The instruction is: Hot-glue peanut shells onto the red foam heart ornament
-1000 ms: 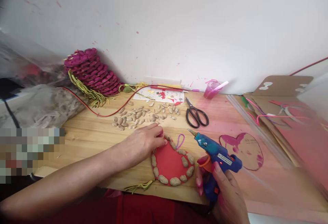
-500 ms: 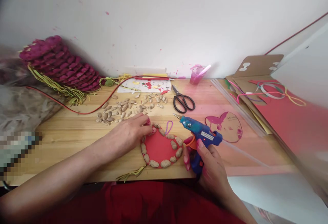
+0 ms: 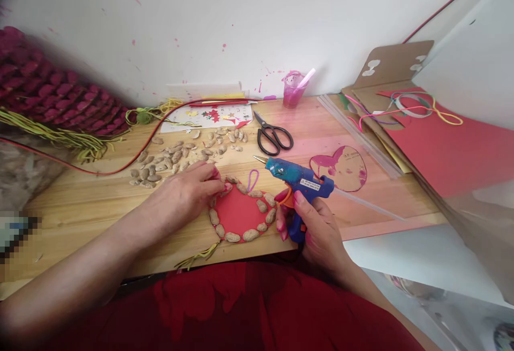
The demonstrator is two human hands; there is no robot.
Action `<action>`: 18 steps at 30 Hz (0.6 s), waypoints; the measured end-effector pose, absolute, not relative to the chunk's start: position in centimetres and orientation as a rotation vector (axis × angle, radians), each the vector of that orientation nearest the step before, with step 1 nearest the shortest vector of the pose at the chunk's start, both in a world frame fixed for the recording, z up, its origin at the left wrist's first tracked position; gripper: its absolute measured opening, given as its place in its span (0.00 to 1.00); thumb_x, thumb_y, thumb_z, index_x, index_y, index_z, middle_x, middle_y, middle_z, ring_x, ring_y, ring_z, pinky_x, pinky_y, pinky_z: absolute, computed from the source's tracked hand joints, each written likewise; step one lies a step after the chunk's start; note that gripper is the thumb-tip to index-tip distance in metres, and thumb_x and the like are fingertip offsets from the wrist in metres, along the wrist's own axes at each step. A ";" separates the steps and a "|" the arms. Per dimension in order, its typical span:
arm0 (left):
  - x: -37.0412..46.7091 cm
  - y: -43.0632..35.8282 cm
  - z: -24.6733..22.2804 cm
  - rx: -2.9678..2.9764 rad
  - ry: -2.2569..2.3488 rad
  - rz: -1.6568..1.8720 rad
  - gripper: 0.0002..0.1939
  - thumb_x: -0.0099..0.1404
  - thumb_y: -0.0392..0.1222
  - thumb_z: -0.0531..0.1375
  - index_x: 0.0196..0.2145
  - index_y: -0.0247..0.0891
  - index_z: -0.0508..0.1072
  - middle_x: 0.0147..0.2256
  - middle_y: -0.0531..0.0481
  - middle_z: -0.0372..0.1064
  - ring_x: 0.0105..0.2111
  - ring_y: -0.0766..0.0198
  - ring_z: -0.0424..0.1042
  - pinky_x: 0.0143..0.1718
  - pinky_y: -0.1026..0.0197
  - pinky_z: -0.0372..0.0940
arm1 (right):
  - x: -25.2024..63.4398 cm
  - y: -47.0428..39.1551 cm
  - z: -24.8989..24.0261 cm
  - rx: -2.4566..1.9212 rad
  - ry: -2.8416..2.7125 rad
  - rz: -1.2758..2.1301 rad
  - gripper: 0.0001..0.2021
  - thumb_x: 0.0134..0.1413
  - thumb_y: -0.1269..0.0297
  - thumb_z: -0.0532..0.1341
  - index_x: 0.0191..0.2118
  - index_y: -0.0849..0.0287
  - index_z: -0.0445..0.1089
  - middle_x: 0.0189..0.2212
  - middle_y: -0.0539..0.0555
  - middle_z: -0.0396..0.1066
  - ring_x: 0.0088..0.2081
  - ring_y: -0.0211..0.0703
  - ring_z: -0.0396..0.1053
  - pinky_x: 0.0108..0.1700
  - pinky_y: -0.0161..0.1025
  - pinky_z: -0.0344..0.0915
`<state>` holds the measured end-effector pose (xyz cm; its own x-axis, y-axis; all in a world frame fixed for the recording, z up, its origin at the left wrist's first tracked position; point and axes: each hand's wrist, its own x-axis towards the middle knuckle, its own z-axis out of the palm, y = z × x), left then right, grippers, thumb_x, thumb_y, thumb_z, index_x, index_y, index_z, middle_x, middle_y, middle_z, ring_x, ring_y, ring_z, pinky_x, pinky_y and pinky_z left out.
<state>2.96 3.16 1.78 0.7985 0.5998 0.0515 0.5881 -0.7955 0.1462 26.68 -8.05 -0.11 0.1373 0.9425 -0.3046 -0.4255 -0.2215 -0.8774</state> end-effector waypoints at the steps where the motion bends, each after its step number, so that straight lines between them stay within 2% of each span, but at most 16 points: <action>1: 3.0 3.2 1.8 2.864 0.946 0.137 0.14 0.73 0.36 0.50 0.39 0.39 0.77 0.37 0.48 0.65 0.39 0.61 0.63 0.36 0.60 0.60 | 26.6 -8.0 -0.1 -1.170 -0.613 1.419 0.17 0.55 0.46 0.65 0.34 0.57 0.74 0.20 0.50 0.69 0.20 0.39 0.63 0.22 0.36 0.60; 7: 3.0 3.2 1.8 2.877 0.934 0.161 0.15 0.74 0.37 0.50 0.37 0.39 0.76 0.36 0.49 0.65 0.38 0.61 0.63 0.36 0.60 0.59 | 26.2 -8.1 0.2 -1.158 -0.540 1.405 0.14 0.55 0.49 0.66 0.33 0.57 0.74 0.20 0.49 0.68 0.19 0.38 0.63 0.22 0.36 0.60; 11: 3.1 3.2 2.1 2.847 0.938 0.123 0.15 0.74 0.36 0.50 0.38 0.39 0.76 0.36 0.49 0.65 0.38 0.61 0.63 0.36 0.60 0.58 | 26.2 -8.1 0.2 -1.146 -0.537 1.400 0.14 0.56 0.50 0.66 0.32 0.57 0.73 0.19 0.49 0.68 0.20 0.38 0.66 0.22 0.33 0.60; 18: 3.1 3.2 2.1 2.822 0.947 0.104 0.16 0.76 0.39 0.48 0.39 0.40 0.76 0.37 0.49 0.65 0.39 0.61 0.63 0.37 0.59 0.59 | 26.3 -8.1 0.0 -1.173 -0.560 1.412 0.14 0.59 0.50 0.63 0.35 0.58 0.75 0.19 0.50 0.70 0.19 0.36 0.64 0.22 0.33 0.59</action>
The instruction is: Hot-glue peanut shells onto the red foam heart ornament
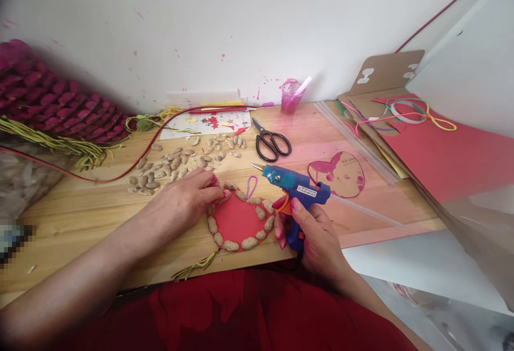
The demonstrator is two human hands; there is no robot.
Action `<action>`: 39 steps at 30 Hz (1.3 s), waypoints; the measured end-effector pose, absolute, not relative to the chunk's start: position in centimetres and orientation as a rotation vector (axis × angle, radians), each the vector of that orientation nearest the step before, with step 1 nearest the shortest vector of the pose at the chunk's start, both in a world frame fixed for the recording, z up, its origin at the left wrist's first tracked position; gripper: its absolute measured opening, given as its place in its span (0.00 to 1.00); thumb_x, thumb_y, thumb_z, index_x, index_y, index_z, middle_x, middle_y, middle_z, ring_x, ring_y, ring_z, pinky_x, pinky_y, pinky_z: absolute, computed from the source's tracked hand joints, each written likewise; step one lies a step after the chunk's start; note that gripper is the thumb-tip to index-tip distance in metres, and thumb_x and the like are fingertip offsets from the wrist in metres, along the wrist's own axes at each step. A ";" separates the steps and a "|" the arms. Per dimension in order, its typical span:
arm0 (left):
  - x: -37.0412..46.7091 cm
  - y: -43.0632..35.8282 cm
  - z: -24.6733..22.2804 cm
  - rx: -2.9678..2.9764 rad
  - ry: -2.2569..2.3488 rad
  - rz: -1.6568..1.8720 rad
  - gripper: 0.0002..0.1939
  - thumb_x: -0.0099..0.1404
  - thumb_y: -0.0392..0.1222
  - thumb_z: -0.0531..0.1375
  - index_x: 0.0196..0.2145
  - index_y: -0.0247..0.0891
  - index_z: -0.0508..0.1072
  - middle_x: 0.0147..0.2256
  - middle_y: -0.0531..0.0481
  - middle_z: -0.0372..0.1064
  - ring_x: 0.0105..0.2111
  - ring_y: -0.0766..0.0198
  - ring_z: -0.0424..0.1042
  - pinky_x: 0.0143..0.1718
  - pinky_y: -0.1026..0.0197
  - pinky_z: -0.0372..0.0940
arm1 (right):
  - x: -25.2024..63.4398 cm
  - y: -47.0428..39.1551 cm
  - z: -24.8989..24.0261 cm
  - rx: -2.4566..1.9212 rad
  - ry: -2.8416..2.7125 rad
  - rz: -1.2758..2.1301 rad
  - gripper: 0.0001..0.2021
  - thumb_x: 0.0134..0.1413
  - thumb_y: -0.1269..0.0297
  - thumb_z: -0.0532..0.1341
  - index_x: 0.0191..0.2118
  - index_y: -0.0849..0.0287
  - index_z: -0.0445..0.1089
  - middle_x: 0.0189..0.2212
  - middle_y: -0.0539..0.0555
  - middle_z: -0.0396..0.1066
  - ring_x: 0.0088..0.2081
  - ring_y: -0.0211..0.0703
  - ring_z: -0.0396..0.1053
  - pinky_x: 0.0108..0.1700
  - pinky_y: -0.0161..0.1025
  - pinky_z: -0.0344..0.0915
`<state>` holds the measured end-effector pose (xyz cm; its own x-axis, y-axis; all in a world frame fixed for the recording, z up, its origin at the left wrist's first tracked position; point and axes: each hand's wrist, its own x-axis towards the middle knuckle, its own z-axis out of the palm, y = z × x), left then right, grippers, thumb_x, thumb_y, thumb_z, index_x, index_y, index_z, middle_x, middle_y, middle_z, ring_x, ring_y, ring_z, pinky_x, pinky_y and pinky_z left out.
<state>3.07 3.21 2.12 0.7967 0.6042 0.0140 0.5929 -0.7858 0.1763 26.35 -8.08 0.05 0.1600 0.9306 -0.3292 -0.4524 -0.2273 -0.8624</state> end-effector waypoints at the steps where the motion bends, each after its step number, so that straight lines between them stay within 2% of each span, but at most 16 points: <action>1: 3.0 3.2 2.1 2.826 0.945 0.102 0.16 0.76 0.39 0.48 0.40 0.40 0.76 0.37 0.49 0.65 0.39 0.61 0.63 0.37 0.59 0.59 | 26.3 -8.1 0.0 -1.176 -0.560 1.404 0.14 0.60 0.51 0.63 0.35 0.58 0.75 0.20 0.50 0.70 0.19 0.36 0.64 0.22 0.33 0.58; 7: 2.9 3.2 1.8 2.849 0.923 0.153 0.15 0.75 0.37 0.49 0.39 0.39 0.75 0.36 0.49 0.65 0.39 0.60 0.63 0.37 0.59 0.59 | 26.2 -8.1 -0.2 -1.150 -0.529 1.430 0.14 0.61 0.51 0.62 0.36 0.57 0.75 0.19 0.49 0.69 0.18 0.36 0.63 0.22 0.33 0.55; 16: 3.0 3.3 1.8 2.839 0.925 0.173 0.13 0.74 0.35 0.51 0.37 0.39 0.76 0.37 0.49 0.66 0.39 0.60 0.64 0.37 0.59 0.61 | 26.6 -7.9 -0.4 -1.177 -0.620 1.428 0.15 0.61 0.50 0.61 0.36 0.57 0.74 0.19 0.49 0.70 0.19 0.37 0.64 0.22 0.34 0.57; 22: 2.8 3.4 1.6 2.820 0.930 0.195 0.14 0.74 0.37 0.51 0.38 0.41 0.77 0.36 0.49 0.65 0.38 0.61 0.64 0.37 0.59 0.61 | 26.7 -8.7 0.7 -1.563 -1.098 1.391 0.25 0.63 0.45 0.57 0.20 0.57 0.68 0.17 0.51 0.68 0.19 0.38 0.65 0.21 0.35 0.60; 27: 3.0 3.4 1.6 2.812 0.927 0.199 0.15 0.75 0.41 0.51 0.39 0.40 0.77 0.36 0.49 0.65 0.37 0.62 0.64 0.36 0.59 0.61 | 26.3 -9.1 1.7 -1.750 -1.381 1.270 0.21 0.64 0.45 0.55 0.29 0.56 0.70 0.17 0.50 0.70 0.20 0.42 0.68 0.22 0.37 0.61; 32: 3.1 3.5 1.9 2.811 0.907 0.231 0.14 0.74 0.37 0.52 0.36 0.39 0.77 0.34 0.49 0.65 0.35 0.62 0.63 0.33 0.60 0.58 | 26.0 -9.0 1.9 -1.774 -1.470 1.239 0.21 0.66 0.47 0.54 0.28 0.55 0.71 0.15 0.50 0.69 0.20 0.44 0.68 0.24 0.39 0.62; 39: 2.8 3.5 1.6 2.845 0.879 0.254 0.13 0.73 0.35 0.52 0.38 0.40 0.77 0.35 0.49 0.65 0.35 0.61 0.63 0.34 0.59 0.57 | 25.4 -8.8 1.5 -1.798 -1.460 1.148 0.19 0.66 0.47 0.55 0.36 0.55 0.74 0.17 0.48 0.69 0.23 0.45 0.69 0.27 0.40 0.62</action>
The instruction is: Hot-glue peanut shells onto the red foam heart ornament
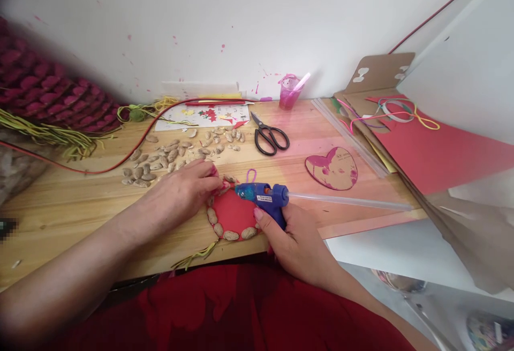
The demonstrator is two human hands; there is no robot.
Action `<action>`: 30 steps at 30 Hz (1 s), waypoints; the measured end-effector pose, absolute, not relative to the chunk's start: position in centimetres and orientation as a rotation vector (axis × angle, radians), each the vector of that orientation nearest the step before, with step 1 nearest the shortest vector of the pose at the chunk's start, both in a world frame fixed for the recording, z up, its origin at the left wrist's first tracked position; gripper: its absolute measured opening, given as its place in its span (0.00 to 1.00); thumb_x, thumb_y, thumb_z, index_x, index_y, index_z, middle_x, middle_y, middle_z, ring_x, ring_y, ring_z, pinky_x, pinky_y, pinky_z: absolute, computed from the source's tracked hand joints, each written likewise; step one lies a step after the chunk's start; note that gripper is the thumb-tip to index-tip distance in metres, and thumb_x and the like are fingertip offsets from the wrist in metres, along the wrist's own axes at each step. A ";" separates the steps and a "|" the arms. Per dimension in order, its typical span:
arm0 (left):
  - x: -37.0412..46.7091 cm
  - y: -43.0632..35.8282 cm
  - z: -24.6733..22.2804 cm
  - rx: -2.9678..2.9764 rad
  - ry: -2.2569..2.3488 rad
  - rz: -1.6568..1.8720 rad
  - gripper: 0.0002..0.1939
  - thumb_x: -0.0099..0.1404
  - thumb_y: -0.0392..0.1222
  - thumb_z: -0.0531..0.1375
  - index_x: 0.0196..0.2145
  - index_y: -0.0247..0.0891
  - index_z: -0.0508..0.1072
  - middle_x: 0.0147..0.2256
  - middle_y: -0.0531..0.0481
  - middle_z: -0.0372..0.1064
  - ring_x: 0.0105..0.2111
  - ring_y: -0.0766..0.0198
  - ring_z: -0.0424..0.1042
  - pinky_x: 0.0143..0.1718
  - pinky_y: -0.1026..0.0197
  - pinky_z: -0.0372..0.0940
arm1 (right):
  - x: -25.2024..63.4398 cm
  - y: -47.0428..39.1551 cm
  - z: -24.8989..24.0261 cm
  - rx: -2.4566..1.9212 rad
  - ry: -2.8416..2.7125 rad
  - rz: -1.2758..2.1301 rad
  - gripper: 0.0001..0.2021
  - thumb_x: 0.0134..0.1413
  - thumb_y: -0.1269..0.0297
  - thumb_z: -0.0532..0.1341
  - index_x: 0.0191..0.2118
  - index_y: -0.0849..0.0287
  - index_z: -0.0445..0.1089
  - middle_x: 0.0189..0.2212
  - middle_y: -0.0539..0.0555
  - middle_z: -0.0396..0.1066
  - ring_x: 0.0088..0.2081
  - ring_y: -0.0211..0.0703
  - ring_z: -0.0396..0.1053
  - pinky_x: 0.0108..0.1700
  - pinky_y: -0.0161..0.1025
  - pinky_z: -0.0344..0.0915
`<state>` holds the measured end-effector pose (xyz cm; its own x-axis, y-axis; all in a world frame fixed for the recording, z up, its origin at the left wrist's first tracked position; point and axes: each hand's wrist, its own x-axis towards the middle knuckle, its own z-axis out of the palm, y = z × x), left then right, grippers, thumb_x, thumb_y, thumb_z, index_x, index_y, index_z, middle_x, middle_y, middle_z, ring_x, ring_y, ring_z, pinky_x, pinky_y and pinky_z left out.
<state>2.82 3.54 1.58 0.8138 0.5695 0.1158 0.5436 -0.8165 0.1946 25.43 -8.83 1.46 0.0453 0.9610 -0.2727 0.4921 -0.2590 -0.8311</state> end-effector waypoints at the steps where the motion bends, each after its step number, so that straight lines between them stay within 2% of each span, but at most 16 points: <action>1: 2.8 3.6 1.5 2.849 0.880 0.256 0.13 0.73 0.36 0.53 0.38 0.40 0.77 0.35 0.49 0.65 0.35 0.61 0.62 0.34 0.59 0.57 | 25.4 -8.8 1.4 -1.800 -1.457 1.147 0.19 0.66 0.47 0.54 0.36 0.55 0.74 0.17 0.48 0.69 0.24 0.46 0.70 0.27 0.40 0.63; 10: 2.9 3.6 1.2 2.845 0.897 0.283 0.14 0.75 0.41 0.51 0.36 0.39 0.75 0.35 0.49 0.64 0.36 0.61 0.63 0.35 0.59 0.59 | 25.1 -8.5 1.5 -1.824 -1.439 1.159 0.19 0.66 0.47 0.54 0.33 0.55 0.71 0.16 0.47 0.69 0.20 0.43 0.67 0.26 0.40 0.62; 17: 2.9 3.6 1.1 2.807 0.907 0.272 0.17 0.75 0.42 0.49 0.36 0.39 0.75 0.35 0.48 0.65 0.38 0.60 0.64 0.37 0.59 0.60 | 25.0 -8.3 2.0 -1.828 -1.520 1.128 0.19 0.66 0.48 0.54 0.32 0.55 0.72 0.16 0.49 0.69 0.24 0.47 0.70 0.28 0.40 0.63; 23: 2.8 3.6 1.1 2.795 0.895 0.292 0.16 0.75 0.39 0.49 0.39 0.41 0.77 0.36 0.48 0.65 0.38 0.60 0.64 0.37 0.59 0.60 | 24.8 -8.7 1.8 -1.802 -1.545 1.090 0.18 0.66 0.50 0.55 0.34 0.55 0.75 0.16 0.50 0.70 0.24 0.48 0.70 0.26 0.40 0.62; 30: 2.7 3.6 1.2 2.791 0.891 0.274 0.15 0.73 0.36 0.50 0.38 0.40 0.77 0.36 0.48 0.65 0.38 0.60 0.63 0.36 0.59 0.60 | 24.7 -8.8 1.6 -1.767 -1.582 1.120 0.22 0.66 0.51 0.56 0.20 0.53 0.68 0.15 0.50 0.68 0.26 0.47 0.70 0.28 0.40 0.62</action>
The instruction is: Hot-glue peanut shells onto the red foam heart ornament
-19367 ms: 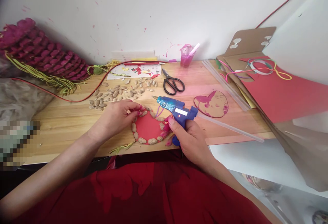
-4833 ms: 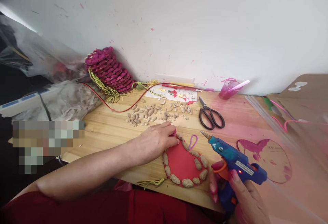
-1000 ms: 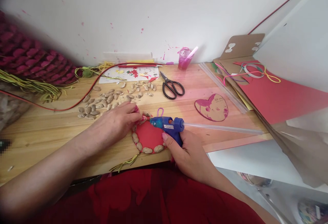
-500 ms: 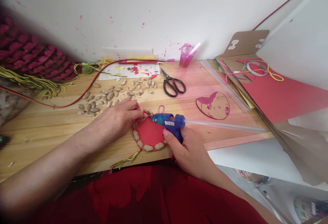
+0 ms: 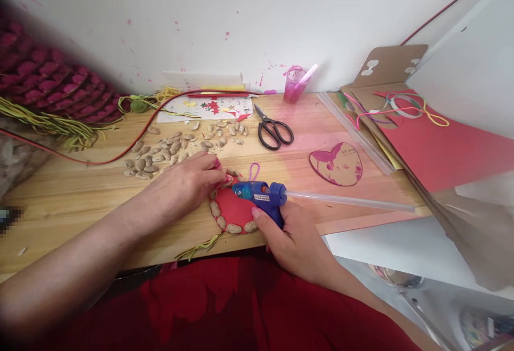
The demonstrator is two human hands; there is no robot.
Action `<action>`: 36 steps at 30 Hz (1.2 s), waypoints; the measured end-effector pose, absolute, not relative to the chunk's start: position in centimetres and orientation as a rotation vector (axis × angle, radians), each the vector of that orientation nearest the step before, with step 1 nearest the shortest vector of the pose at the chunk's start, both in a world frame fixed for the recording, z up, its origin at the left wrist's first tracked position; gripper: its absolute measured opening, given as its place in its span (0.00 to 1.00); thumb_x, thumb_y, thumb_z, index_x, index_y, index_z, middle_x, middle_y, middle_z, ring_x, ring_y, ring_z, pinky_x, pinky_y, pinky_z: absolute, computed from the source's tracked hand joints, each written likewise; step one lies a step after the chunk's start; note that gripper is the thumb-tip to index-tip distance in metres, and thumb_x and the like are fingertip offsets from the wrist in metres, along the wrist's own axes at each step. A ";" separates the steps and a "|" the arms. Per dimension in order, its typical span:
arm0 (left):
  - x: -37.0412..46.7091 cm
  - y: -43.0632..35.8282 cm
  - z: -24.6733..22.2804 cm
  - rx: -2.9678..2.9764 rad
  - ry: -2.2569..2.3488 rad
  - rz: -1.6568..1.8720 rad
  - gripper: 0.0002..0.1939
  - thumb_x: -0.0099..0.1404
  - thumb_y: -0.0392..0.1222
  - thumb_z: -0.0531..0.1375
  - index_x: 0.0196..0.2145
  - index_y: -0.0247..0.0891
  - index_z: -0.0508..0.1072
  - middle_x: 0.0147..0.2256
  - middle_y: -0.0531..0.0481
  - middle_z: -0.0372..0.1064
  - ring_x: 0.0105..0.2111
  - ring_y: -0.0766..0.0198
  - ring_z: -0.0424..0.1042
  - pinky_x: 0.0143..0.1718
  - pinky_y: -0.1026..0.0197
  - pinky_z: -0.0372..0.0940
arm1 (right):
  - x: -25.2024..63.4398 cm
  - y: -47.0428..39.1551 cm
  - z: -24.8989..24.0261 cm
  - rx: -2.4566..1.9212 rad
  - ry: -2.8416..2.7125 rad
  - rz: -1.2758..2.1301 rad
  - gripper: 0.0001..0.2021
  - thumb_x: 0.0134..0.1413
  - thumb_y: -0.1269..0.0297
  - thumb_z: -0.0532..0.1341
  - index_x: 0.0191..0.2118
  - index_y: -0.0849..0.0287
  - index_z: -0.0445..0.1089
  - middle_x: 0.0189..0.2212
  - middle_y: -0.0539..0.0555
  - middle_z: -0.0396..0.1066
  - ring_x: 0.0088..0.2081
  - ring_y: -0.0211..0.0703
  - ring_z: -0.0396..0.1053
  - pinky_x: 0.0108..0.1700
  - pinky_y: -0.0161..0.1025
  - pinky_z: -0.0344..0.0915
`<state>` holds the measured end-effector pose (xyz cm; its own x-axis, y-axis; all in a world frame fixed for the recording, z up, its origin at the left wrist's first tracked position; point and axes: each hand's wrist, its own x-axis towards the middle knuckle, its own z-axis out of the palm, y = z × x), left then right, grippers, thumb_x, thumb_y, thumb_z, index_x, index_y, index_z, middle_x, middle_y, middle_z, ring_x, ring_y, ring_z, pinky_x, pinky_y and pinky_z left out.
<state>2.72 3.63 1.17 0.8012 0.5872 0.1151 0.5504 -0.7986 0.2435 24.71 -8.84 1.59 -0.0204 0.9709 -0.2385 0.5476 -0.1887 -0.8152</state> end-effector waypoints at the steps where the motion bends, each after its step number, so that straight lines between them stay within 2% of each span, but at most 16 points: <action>1: 2.7 3.6 1.2 2.789 0.891 0.269 0.15 0.73 0.36 0.50 0.38 0.40 0.77 0.36 0.48 0.65 0.38 0.60 0.63 0.36 0.59 0.60 | 24.7 -8.8 1.6 -1.766 -1.590 1.123 0.23 0.66 0.51 0.55 0.19 0.53 0.67 0.15 0.50 0.68 0.26 0.47 0.70 0.28 0.40 0.62; 4: 2.7 3.7 1.2 2.788 0.898 0.264 0.15 0.73 0.36 0.50 0.38 0.40 0.77 0.36 0.48 0.65 0.38 0.60 0.63 0.36 0.59 0.60 | 24.6 -8.8 1.6 -1.767 -1.621 1.138 0.23 0.66 0.51 0.54 0.21 0.53 0.68 0.15 0.50 0.68 0.24 0.45 0.69 0.28 0.40 0.62; 8: 2.7 3.6 1.2 2.773 0.896 0.252 0.16 0.73 0.37 0.50 0.38 0.41 0.78 0.36 0.48 0.65 0.38 0.60 0.63 0.37 0.59 0.61 | 24.4 -8.8 1.9 -1.758 -1.624 1.161 0.18 0.66 0.51 0.54 0.31 0.55 0.72 0.17 0.48 0.70 0.21 0.43 0.68 0.27 0.40 0.62; 16: 2.8 3.7 1.3 2.777 0.898 0.222 0.16 0.73 0.36 0.50 0.39 0.41 0.78 0.36 0.47 0.65 0.39 0.59 0.64 0.39 0.58 0.61 | 24.5 -8.8 2.3 -1.782 -1.517 1.215 0.21 0.65 0.49 0.55 0.24 0.54 0.66 0.16 0.49 0.68 0.19 0.41 0.67 0.23 0.38 0.60; 25: 2.7 3.7 1.2 2.776 0.891 0.248 0.16 0.72 0.35 0.50 0.39 0.41 0.78 0.36 0.48 0.65 0.38 0.59 0.64 0.38 0.58 0.61 | 24.4 -8.6 2.0 -1.792 -1.610 1.146 0.23 0.66 0.49 0.54 0.22 0.54 0.66 0.15 0.49 0.68 0.20 0.42 0.67 0.26 0.40 0.60; 36: 2.8 3.6 1.3 2.809 0.902 0.267 0.16 0.74 0.38 0.50 0.37 0.40 0.77 0.35 0.48 0.65 0.37 0.60 0.64 0.37 0.58 0.60 | 24.7 -8.5 2.3 -1.842 -1.530 1.101 0.19 0.65 0.48 0.54 0.28 0.54 0.69 0.15 0.49 0.69 0.20 0.46 0.68 0.25 0.41 0.61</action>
<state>2.76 3.63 1.30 0.7998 0.5892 0.1150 0.5571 -0.7998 0.2236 24.70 -8.47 2.26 0.0411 0.9632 -0.2658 0.5579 -0.2428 -0.7936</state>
